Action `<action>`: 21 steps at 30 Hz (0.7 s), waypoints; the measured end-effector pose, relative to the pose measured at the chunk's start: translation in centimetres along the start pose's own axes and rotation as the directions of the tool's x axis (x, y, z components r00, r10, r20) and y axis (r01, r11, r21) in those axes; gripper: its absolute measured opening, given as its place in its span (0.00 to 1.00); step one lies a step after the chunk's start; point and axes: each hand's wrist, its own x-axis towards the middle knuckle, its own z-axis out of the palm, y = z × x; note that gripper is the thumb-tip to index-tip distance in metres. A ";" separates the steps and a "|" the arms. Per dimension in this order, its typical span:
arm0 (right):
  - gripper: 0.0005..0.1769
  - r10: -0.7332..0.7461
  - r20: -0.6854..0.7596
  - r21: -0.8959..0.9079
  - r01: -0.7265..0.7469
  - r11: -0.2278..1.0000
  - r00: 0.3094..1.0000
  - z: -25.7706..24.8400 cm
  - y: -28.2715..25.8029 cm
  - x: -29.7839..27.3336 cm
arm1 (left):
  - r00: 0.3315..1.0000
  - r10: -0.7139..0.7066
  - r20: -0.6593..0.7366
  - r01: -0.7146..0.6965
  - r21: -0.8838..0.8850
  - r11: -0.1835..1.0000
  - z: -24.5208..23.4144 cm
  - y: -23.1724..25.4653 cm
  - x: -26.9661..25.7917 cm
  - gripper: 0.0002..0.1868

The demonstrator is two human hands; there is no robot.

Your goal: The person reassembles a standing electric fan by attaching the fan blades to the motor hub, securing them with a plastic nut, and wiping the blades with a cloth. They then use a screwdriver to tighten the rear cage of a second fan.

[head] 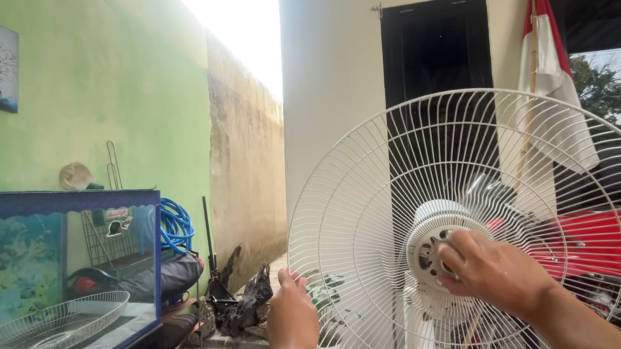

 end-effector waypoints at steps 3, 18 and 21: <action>0.25 0.124 0.160 0.068 -0.136 0.988 0.979 0.9 0.2 0.2 | 0.997 -0.048 0.064 0.046 0.044 0.998 0.6 -0.7 0.3 0.14; 0.33 0.622 -0.256 0.190 -0.592 0.783 0.740 3.4 -4.1 -0.2 | 0.998 0.064 -0.008 -0.064 0.007 0.998 0.5 -0.2 -0.2 0.13; 0.35 0.795 -0.150 0.334 -0.726 0.601 0.588 3.6 -4.7 0.4 | 0.990 -0.064 0.125 0.056 0.066 0.996 0.3 0.5 -0.3 0.13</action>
